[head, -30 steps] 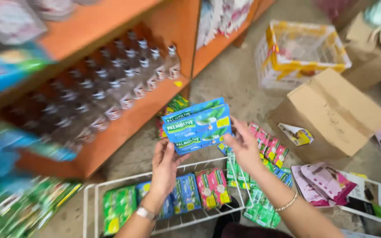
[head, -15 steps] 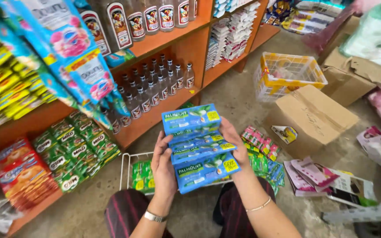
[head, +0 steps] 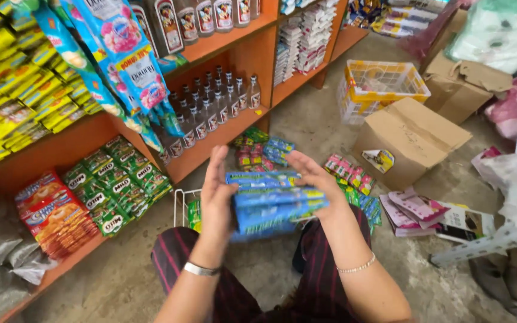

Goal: Sorting and organizing soap and detergent sachets into a wire basket on a lower shelf in a retail setting.

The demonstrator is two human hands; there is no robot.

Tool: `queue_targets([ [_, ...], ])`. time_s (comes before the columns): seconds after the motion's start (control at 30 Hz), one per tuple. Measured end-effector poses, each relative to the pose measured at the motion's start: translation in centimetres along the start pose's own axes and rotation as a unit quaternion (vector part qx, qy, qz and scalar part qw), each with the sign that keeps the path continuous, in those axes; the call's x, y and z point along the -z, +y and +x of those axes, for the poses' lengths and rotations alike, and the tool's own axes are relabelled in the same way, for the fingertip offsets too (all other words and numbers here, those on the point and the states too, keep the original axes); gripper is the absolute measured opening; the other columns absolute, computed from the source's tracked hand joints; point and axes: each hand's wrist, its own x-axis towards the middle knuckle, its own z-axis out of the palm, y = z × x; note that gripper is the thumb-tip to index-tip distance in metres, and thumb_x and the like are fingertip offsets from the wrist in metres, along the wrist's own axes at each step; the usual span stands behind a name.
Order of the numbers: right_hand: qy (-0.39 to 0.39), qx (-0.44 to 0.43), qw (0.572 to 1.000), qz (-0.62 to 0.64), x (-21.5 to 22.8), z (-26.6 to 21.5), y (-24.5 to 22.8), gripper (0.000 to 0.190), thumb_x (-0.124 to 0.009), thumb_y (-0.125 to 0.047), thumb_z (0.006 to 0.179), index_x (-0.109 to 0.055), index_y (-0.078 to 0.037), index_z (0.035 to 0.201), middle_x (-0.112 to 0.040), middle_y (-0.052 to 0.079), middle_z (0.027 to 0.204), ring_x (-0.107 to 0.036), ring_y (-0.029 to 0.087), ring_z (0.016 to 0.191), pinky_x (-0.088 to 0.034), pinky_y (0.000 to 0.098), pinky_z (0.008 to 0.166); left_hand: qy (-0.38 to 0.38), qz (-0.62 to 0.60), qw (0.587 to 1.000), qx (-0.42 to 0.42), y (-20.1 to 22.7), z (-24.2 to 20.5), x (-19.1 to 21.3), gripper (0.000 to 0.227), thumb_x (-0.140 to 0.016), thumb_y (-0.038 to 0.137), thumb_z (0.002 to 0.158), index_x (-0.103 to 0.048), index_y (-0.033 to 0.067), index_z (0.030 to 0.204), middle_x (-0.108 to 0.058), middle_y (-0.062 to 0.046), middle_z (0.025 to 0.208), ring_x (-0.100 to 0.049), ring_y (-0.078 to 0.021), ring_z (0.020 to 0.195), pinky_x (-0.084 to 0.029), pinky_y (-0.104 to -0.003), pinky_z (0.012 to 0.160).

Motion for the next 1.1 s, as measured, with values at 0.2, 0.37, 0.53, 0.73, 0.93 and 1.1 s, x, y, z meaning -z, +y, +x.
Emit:
queue_targets([
  [0.2,-0.096,-0.083,0.978,0.165,-0.3,-0.8,-0.9,0.063,-0.056,0.012,0.082,-0.052,-0.005,0.142,-0.05,0.017,0.154,-0.052,0.032,0.129,-0.048,0.0438,0.104,-0.31,0.035,0.949,-0.049,5.2,0.2,2.6,0.068,-0.061,-0.004,0.081,-0.053,0.0072,0.148,-0.022,-0.012,0.173,-0.019,-0.0284,0.163,-0.021,-0.04,0.129],
  [0.37,-0.074,-0.077,0.989,0.106,-0.8,-0.1,-2.0,0.06,-0.056,0.01,0.079,-0.054,0.001,0.138,-0.05,0.017,0.153,-0.052,0.028,0.137,-0.046,0.0415,0.11,-0.355,0.464,0.809,-0.067,8.5,2.5,2.4,0.068,-0.082,0.041,0.07,-0.066,0.0247,0.134,-0.044,-0.004,0.161,-0.034,-0.0317,0.149,-0.024,-0.048,0.114],
  [0.53,-0.083,-0.067,0.991,0.08,0.0,0.7,-2.8,0.06,-0.056,0.007,0.08,-0.054,0.003,0.14,-0.051,0.016,0.152,-0.051,0.026,0.139,-0.045,0.0404,0.113,-0.479,0.309,0.812,-0.128,8.9,4.6,0.5,0.067,-0.083,0.033,0.081,-0.062,0.0116,0.141,-0.054,-0.011,0.152,-0.042,-0.0373,0.143,-0.022,-0.056,0.113],
  [0.73,-0.076,-0.026,0.997,-0.023,0.7,-0.2,-4.6,0.064,-0.051,-0.041,0.098,-0.054,0.004,0.143,-0.056,0.019,0.145,-0.056,0.032,0.129,-0.048,0.0449,0.104,-0.25,0.297,0.917,-0.097,4.4,7.7,-2.6,0.026,-0.068,0.027,0.101,-0.075,0.0099,0.121,-0.076,-0.002,0.1,-0.068,-0.0171,0.093,-0.058,-0.034,0.084],
  [0.93,-0.06,0.202,0.962,-0.173,-3.0,-2.0,-6.2,0.07,-0.056,-0.05,0.099,-0.048,-0.001,0.148,-0.06,0.009,0.142,-0.057,0.02,0.129,-0.045,0.0377,0.107,-0.146,-0.039,0.983,0.108,4.7,8.9,-4.9,0.028,-0.064,0.025,0.102,-0.073,0.0,0.112,-0.077,-0.002,0.096,-0.068,-0.0082,0.082,-0.059,-0.028,0.074],
  [1.1,-0.054,0.267,0.948,-0.163,-4.8,-0.3,-4.2,0.048,-0.069,-0.016,0.099,-0.051,-0.001,0.141,-0.063,0.004,0.133,-0.058,0.013,0.121,-0.046,0.0331,0.107,-0.146,-0.005,0.988,0.053,3.0,7.7,-5.7,0.031,-0.062,0.026,0.103,-0.072,0.0013,0.119,-0.075,-0.003,0.102,-0.067,-0.0065,0.089,-0.058,-0.026,0.08],
])
